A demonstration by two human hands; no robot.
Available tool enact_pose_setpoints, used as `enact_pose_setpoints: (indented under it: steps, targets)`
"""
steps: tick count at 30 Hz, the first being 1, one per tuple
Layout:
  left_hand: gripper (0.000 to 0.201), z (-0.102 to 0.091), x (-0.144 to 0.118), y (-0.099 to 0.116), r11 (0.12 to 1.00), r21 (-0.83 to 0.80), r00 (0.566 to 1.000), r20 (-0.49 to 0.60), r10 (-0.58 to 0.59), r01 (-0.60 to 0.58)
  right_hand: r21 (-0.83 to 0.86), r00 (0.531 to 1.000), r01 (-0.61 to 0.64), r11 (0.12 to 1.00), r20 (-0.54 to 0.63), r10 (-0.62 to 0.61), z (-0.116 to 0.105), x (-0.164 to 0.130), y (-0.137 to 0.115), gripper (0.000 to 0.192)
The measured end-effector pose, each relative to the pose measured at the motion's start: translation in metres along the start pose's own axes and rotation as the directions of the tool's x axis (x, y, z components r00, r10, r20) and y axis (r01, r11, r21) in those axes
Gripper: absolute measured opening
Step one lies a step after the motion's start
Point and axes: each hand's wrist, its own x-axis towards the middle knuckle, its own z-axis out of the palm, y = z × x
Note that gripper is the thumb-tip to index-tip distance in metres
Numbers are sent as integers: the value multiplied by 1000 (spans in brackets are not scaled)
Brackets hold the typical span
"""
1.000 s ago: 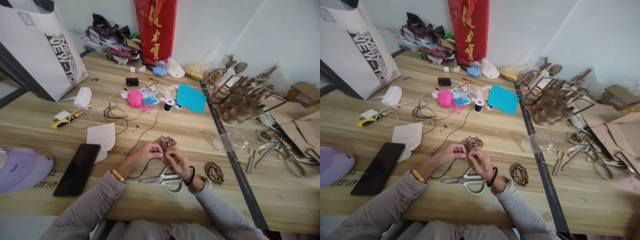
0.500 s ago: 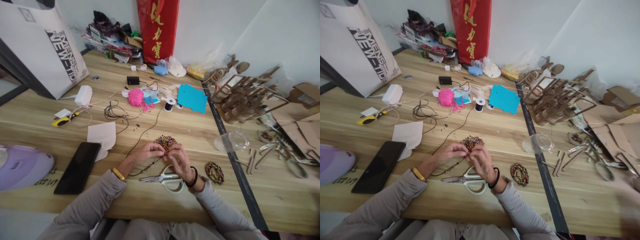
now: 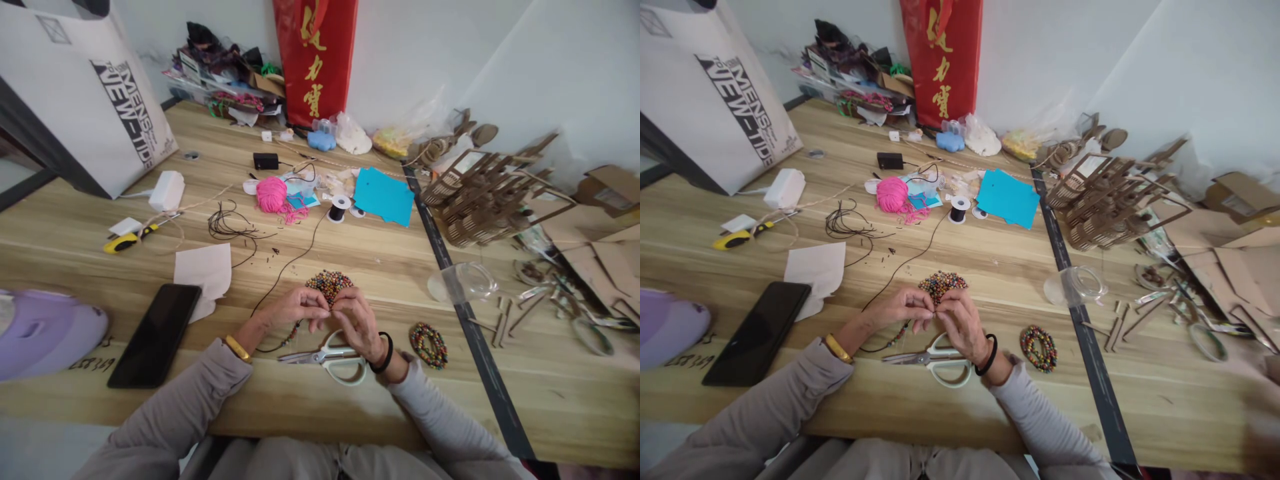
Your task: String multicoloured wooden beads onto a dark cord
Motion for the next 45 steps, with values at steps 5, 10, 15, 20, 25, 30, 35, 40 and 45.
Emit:
enact_pose_setpoints:
  steps: [5,10,15,20,25,30,35,40,45]
  targets:
    - [23,1,0,2,1000,-2,997,-82,-3,2,10,999,-4,1000,34,3,-1,0,-1,14]
    - [21,0,3,-2,1000,18,994,-110,-13,15,6,999,-11,1000,50,11,-1,1,-2,14]
    - [20,-1,5,-4,999,28,993,-120,-11,15,14,998,9,1000,65,-10,-3,4,-4,13]
    - [20,-1,6,-5,999,32,992,-126,6,-2,2,997,1,1000,75,-1,-5,5,-5,12]
    - [25,-1,7,-4,999,36,992,-125,6,-1,-94,997,-5,996,76,12,-3,6,-2,12]
    - [28,0,9,-8,1000,3,994,-112,11,-11,-146,990,53,988,135,-33,-1,6,1,17]
    - [23,0,10,-10,999,36,991,-131,-11,15,-150,984,97,984,161,-73,-1,5,3,18]
    - [21,2,10,-6,998,58,986,-164,-10,19,-153,990,94,984,118,-76,-2,5,4,17]
    - [18,2,9,-5,995,96,986,-164,13,3,-139,988,100,985,131,-82,-3,4,1,14]
